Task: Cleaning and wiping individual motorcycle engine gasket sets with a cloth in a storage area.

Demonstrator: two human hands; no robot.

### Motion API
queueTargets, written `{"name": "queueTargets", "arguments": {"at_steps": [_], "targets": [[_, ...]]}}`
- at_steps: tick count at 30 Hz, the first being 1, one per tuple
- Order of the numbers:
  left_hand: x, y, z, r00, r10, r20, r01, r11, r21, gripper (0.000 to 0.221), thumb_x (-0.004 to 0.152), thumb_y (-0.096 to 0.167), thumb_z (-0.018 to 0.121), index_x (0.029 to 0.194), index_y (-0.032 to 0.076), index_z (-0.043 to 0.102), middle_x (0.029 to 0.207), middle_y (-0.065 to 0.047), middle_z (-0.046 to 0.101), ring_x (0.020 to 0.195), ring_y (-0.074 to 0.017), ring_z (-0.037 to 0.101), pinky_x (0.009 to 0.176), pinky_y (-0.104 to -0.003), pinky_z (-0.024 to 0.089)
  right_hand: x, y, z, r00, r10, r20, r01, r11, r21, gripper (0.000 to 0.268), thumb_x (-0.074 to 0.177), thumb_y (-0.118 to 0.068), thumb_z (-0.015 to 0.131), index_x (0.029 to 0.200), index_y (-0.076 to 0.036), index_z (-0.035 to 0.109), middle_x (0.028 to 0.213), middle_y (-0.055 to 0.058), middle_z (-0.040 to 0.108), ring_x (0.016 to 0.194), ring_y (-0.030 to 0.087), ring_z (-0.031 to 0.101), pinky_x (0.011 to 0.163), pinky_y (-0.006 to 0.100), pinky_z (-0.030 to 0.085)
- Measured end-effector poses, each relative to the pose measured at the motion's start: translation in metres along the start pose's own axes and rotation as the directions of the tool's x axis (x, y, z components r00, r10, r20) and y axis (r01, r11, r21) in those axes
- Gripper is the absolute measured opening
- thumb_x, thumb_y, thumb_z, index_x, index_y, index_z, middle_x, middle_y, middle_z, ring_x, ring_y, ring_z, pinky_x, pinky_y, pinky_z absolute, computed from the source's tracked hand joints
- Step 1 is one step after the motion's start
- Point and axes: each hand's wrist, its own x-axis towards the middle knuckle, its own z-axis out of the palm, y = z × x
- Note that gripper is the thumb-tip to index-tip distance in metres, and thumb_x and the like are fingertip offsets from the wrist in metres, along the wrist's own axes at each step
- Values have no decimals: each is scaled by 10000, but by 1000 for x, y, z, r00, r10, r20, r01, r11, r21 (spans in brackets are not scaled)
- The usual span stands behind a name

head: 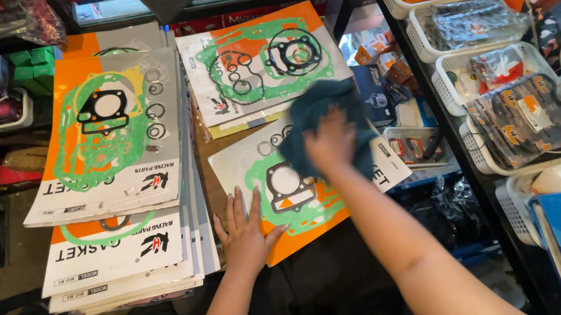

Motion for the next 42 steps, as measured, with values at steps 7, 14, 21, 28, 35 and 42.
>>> {"name": "queueTargets", "arguments": {"at_steps": [7,14,21,28,35,42], "targets": [[4,-12,30,991,39,-129,-28,996,88,896,848,789,533,1491,173,443,1690,-169,157,1578,-323,80,1193,-673,41,-76,-51,-79,635,-765,-103,756,589,286,524,935,-419,564,1427,-237,576,1541,59,516,1502,264,380,1173,590,291],[-3,-1,4,995,48,-92,-46,999,23,968,868,717,584,1635,258,210,1693,-167,111,1566,-340,83,1177,-698,55,-9,16,-73,841,-533,96,485,820,304,558,922,-637,569,1427,-402,549,1566,-34,464,1476,250,392,1114,637,318],[-3,3,-3,1000,9,-17,-9,1000,10,959,900,719,550,1653,287,143,1703,-159,81,1576,-319,38,1186,-672,7,36,57,4,994,-7,113,-8,991,133,554,1051,-524,446,1558,-301,421,1677,67,296,1519,303,318,1156,672,268],[-4,1,0,999,18,-40,-18,1000,1,947,898,733,542,1641,264,190,1706,-162,79,1578,-323,37,1193,-666,-1,-66,0,-91,938,-330,107,318,941,117,524,1037,-496,455,1444,-182,559,1591,134,437,1489,356,370,1160,654,285],[-1,-7,19,988,43,-145,-31,996,82,819,876,675,629,1491,161,463,1706,-170,129,1579,-322,94,1200,-671,59,-131,12,-139,784,-572,240,509,815,278,598,950,-638,513,1497,-400,472,1659,15,322,1518,311,301,1180,661,233],[-6,9,6,990,14,-140,-5,997,71,849,904,603,624,1595,214,321,1678,-171,198,1577,-308,132,1179,-709,83,-67,97,-104,912,-128,389,51,978,201,748,921,-778,481,1535,-352,447,1688,88,286,1552,336,253,1184,671,224]]}}
